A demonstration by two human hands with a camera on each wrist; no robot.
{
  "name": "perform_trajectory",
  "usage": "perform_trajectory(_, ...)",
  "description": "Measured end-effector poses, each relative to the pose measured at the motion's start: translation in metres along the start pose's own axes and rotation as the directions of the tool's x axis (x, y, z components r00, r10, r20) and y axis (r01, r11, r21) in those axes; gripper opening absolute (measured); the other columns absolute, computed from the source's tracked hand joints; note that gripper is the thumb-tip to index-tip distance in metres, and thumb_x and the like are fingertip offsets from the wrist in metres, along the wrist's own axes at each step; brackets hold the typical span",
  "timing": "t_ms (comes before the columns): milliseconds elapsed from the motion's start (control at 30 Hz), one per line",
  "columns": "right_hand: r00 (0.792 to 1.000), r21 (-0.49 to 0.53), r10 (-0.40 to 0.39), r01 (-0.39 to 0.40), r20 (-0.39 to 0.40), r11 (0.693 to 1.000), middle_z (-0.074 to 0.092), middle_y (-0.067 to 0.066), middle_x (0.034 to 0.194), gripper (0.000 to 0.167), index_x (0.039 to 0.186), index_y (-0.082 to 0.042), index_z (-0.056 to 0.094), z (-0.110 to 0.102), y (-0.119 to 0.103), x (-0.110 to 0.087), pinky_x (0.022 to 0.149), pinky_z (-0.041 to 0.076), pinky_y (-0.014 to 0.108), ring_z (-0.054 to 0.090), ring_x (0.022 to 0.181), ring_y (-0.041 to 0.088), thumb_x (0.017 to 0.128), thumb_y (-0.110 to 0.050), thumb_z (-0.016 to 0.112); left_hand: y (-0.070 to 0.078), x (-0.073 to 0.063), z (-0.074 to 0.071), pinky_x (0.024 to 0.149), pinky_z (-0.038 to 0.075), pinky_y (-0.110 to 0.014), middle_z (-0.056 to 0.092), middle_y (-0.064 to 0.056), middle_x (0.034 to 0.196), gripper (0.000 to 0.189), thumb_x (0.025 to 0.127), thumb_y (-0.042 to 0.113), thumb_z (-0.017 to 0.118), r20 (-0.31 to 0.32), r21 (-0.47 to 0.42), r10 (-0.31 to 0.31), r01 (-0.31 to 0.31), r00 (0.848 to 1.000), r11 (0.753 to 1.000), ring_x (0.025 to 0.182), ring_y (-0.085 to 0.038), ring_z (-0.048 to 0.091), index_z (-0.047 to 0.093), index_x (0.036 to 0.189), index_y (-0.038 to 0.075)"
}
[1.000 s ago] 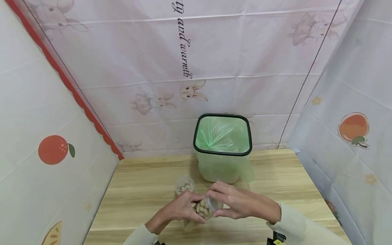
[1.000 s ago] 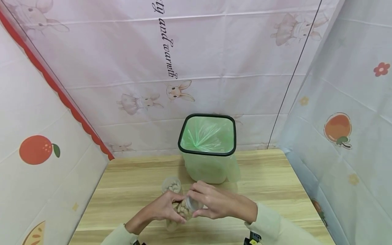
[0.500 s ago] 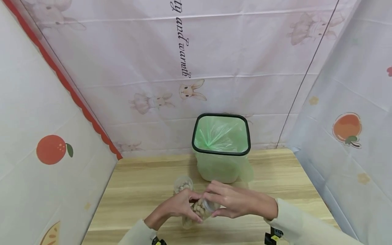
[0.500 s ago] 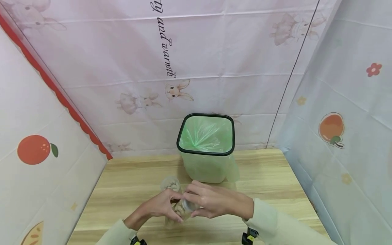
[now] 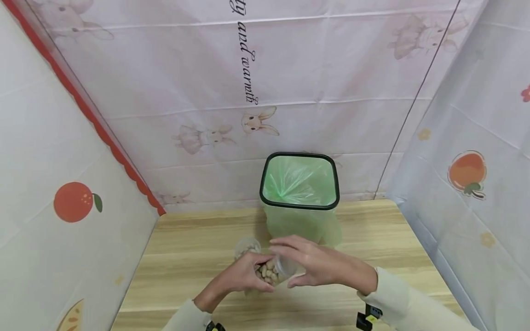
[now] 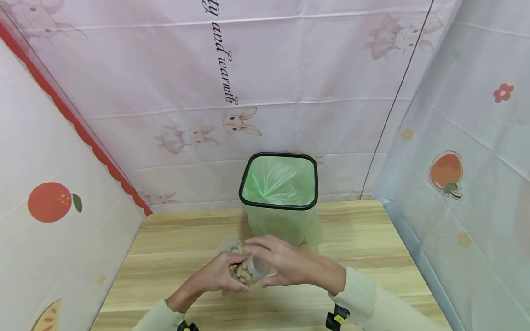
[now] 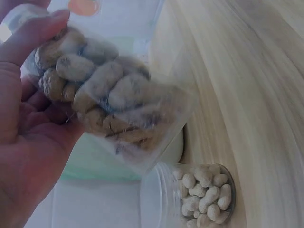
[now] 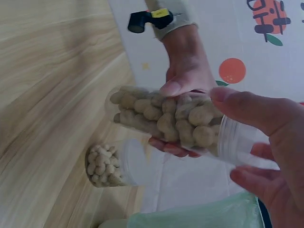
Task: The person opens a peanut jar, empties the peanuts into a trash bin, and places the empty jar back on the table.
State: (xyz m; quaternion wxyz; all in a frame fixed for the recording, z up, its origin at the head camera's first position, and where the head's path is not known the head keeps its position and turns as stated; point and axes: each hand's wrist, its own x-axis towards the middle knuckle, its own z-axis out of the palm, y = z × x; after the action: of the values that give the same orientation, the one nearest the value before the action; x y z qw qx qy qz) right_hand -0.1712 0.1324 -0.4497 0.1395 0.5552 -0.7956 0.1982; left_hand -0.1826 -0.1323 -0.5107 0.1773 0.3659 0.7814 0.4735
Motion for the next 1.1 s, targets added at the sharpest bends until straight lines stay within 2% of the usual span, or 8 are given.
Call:
perform_trajectory(67,0.995,-0.001,0.102,-0.102,0.011,0.995,0.054,0.016,0.15,0.097,0.15,-0.003,0.048,-0.003,-0.002,0.001,0.104,0.057,0.04,0.057,0.135,0.029,0.076,-0.048,0.091,0.003,0.001,0.002,0.078,0.056,-0.02,0.077,-0.002,0.111,0.062,0.076,0.015,0.091,-0.039,0.039,-0.001,0.003,0.999,0.999,0.091,-0.001,0.064,0.068,0.134,0.013)
perform_trajectory(133,0.974,0.003,0.224,-0.224,0.03,0.975,0.054,0.018,0.149,0.1,0.151,-0.001,0.046,-0.006,-0.003,0.004,0.104,0.057,0.043,0.057,0.135,0.031,0.076,-0.053,0.089,0.005,0.003,0.004,0.078,0.056,-0.02,0.077,-0.001,0.11,0.061,0.076,0.017,0.091,-0.082,0.07,0.007,-0.001,0.997,0.998,0.09,-0.001,0.064,0.069,0.134,0.014)
perform_trajectory(267,0.894,0.059,0.441,-0.446,0.082,0.893,0.061,0.016,0.139,0.093,0.147,-0.001,0.052,-0.01,-0.006,0.009,0.089,0.062,0.035,0.065,0.12,0.028,0.079,-0.056,0.085,0.008,0.006,0.01,0.073,0.054,-0.018,0.077,0.003,0.104,0.057,0.076,0.02,0.092,-0.184,0.207,0.062,-0.023,0.981,0.978,0.085,0.001,0.062,0.07,0.128,0.017)
perform_trajectory(367,0.852,0.093,0.517,-0.523,0.078,0.847,0.068,0.014,0.128,0.079,0.137,0.0,0.061,-0.01,-0.007,0.012,0.075,0.06,0.025,0.07,0.105,0.023,0.081,-0.048,0.087,0.011,0.009,0.014,0.069,0.053,-0.016,0.076,0.004,0.099,0.054,0.074,0.021,0.093,-0.254,0.311,0.101,-0.017,0.962,0.95,0.081,0.002,0.061,0.072,0.124,0.018)
perform_trajectory(500,0.834,0.088,0.549,-0.551,0.048,0.83,0.073,0.011,0.113,0.059,0.123,-0.001,0.07,-0.009,-0.009,0.014,0.068,0.054,0.02,0.07,0.094,0.02,0.081,-0.037,0.088,0.011,0.012,0.017,0.068,0.052,-0.015,0.076,0.001,0.098,0.052,0.073,0.019,0.093,-0.312,0.353,0.113,0.005,0.943,0.936,0.082,0.0,0.062,0.072,0.121,0.016)
perform_trajectory(767,0.838,0.127,0.543,-0.545,0.059,0.829,0.072,0.011,0.107,0.052,0.119,0.0,0.071,-0.007,-0.01,0.013,0.062,0.049,0.016,0.066,0.086,0.015,0.082,-0.033,0.088,0.011,0.012,0.016,0.069,0.053,-0.014,0.076,0.001,0.096,0.053,0.07,0.019,0.095,-0.315,0.384,0.139,-0.008,0.939,0.923,0.082,0.0,0.063,0.072,0.118,0.014)
perform_trajectory(967,0.865,0.115,0.496,-0.502,0.076,0.857,0.07,0.011,0.112,0.05,0.121,-0.002,0.071,-0.007,-0.011,0.009,0.062,0.05,0.013,0.066,0.089,0.016,0.085,-0.033,0.086,0.008,0.012,0.011,0.068,0.052,-0.014,0.075,0.003,0.095,0.053,0.071,0.019,0.095,-0.236,0.319,0.118,-0.037,0.965,0.947,0.08,0.002,0.059,0.072,0.119,0.017)
perform_trajectory(1100,0.9,0.08,0.429,-0.435,0.078,0.897,0.069,0.009,0.117,0.052,0.124,-0.005,0.07,-0.008,-0.011,0.007,0.068,0.053,0.016,0.068,0.097,0.017,0.085,-0.035,0.086,0.006,0.012,0.007,0.07,0.053,-0.016,0.077,0.002,0.1,0.059,0.072,0.018,0.095,-0.156,0.216,0.071,-0.036,0.985,0.976,0.082,0.002,0.06,0.072,0.126,0.016)
